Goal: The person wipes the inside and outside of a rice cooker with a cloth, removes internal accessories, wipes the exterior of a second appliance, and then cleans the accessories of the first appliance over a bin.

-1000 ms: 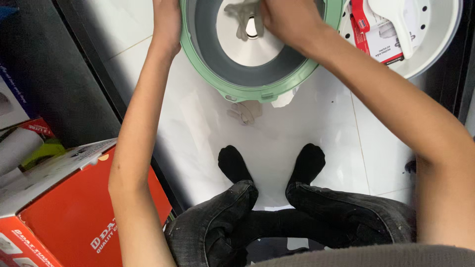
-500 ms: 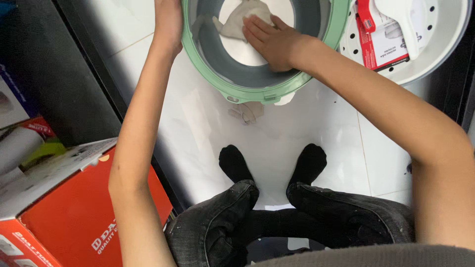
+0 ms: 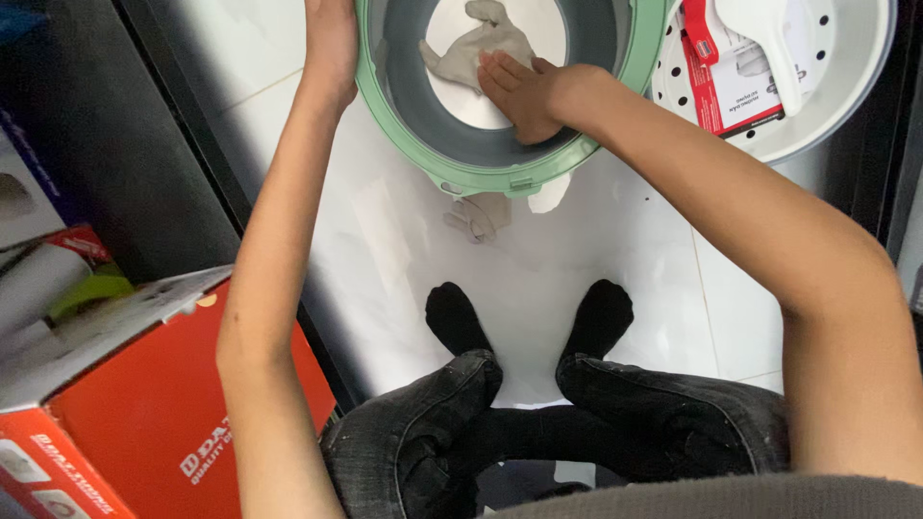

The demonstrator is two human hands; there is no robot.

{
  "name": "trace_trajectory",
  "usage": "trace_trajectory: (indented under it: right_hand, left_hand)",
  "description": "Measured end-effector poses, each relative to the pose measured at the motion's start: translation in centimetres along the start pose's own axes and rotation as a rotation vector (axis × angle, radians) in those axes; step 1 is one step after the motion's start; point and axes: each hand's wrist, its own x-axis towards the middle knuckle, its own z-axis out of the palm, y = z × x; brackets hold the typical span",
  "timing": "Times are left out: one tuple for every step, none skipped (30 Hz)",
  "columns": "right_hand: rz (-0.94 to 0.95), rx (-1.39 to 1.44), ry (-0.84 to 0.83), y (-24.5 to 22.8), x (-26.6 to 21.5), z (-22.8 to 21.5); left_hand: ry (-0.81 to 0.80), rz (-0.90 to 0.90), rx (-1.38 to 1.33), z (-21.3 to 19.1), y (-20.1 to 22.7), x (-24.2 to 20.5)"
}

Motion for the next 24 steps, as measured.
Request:
trace_trajectory:
  right_hand:
    - [0.022, -0.024, -0.017, -0.1, -0.3, -0.2]
    - [0.027, -0.022, -0.009, -0.3, -0.5, -0.2]
    - [0.045, 0.025, -0.007, -0.3, -0.9, 0.0]
    - [0.063, 0.071, -0.004, 0.0, -1.1, 0.1]
    - [0.071, 0.071, -0.005, 0.4, -1.2, 0.4]
    - [0.080, 0.055, 0.070, 0.9, -1.1, 0.8]
    - [0.076, 0.035, 0.138, 1.0, -0.7, 1.3]
    - [0.070, 0.031, 0.130, 1.1, -0.2, 1.9]
    - [0.078, -0.053, 0.277, 1.3, 0.3, 2.4]
    - [0.085, -0.136, 0.424, 1.7, 0.8, 2.7]
    - [0.087, -0.131, 0.419, 2.1, 1.3, 3.0]
    - [0.068, -0.157, 0.461, 2.4, 1.6, 3.0]
    - [0.051, -0.185, 0.508, 2.7, 2.0, 2.8]
    - [0.054, -0.179, 0.508, 2.9, 2.5, 2.4]
    - [0.077, -0.163, 0.461, 3.2, 3.2, 1.7]
    - [0.101, -0.146, 0.414, 3.4, 3.7, 1.2]
    - [0.100, -0.144, 0.415, 3.8, 4.2, 0.8]
    - [0.069, -0.061, 0.465, 4.1, 4.8, 0.4]
    - [0.045, 0.013, 0.512, 4.7, 5.0, 0.3]
    - [0.052, 0.006, 0.510, 4.8, 5.3, 0.3]
    - [0.070, -0.075, 0.555, 4.6, 5.9, 0.2]
    - [0.088, -0.156, 0.599, 4.7, 6.2, 0.3]
    - [0.086, -0.163, 0.598, 4.7, 6.5, 0.4]
    - [0.114, -0.154, 0.590, 4.9, 6.7, 0.5]
  left_hand:
    - [-0.001, 0.020, 0.011, 0.3, 0.4, -0.1]
    - [-0.008, 0.026, 0.013, 0.5, 1.0, -0.2]
    - [-0.024, 0.067, 0.055, 0.8, 1.5, -0.3]
    - [-0.039, 0.109, 0.097, 1.2, 1.8, -0.2]
    - [-0.044, 0.111, 0.090, 1.4, 2.0, -0.4]
    - [-0.039, 0.069, 0.068, 1.4, 2.1, -0.5]
    - [-0.021, 0.022, 0.048, 1.0, 2.1, -1.0]
    - [-0.011, 0.017, 0.044, 0.9, 1.8, -1.1]
    - [-0.030, 0.072, 0.035, 0.9, 1.6, -0.7]
    - [-0.050, 0.127, 0.026, 0.8, 1.2, -0.5]
    - [-0.053, 0.119, 0.024, 0.6, 0.9, -0.5]
    - [-0.036, 0.095, 0.036, 0.4, 0.7, -0.5]
    - [-0.021, 0.075, 0.050, 0.4, 0.6, -0.3]
    - [-0.026, 0.072, 0.051, 0.5, 0.6, -0.1]
    - [-0.027, 0.078, 0.055, 0.4, 0.7, -0.2]
    - [-0.029, 0.085, 0.060, 0.3, 0.8, -0.4]
    - [-0.029, 0.084, 0.062, 0.4, 1.1, -0.5]
    - [-0.024, 0.067, 0.066, 0.5, 1.5, -0.6]
    - [-0.022, 0.056, 0.059, 1.1, 1.8, -0.5]
    - [-0.023, 0.061, 0.051, 1.4, 2.3, -0.6]
    - [-0.041, 0.049, 0.033, 1.5, 2.8, -1.0]
    - [-0.059, 0.038, 0.015, 1.8, 3.2, -1.0]
    - [-0.055, 0.042, 0.011, 1.9, 3.4, -1.0]
    - [-0.049, 0.060, 0.031, 2.0, 3.4, -1.0]
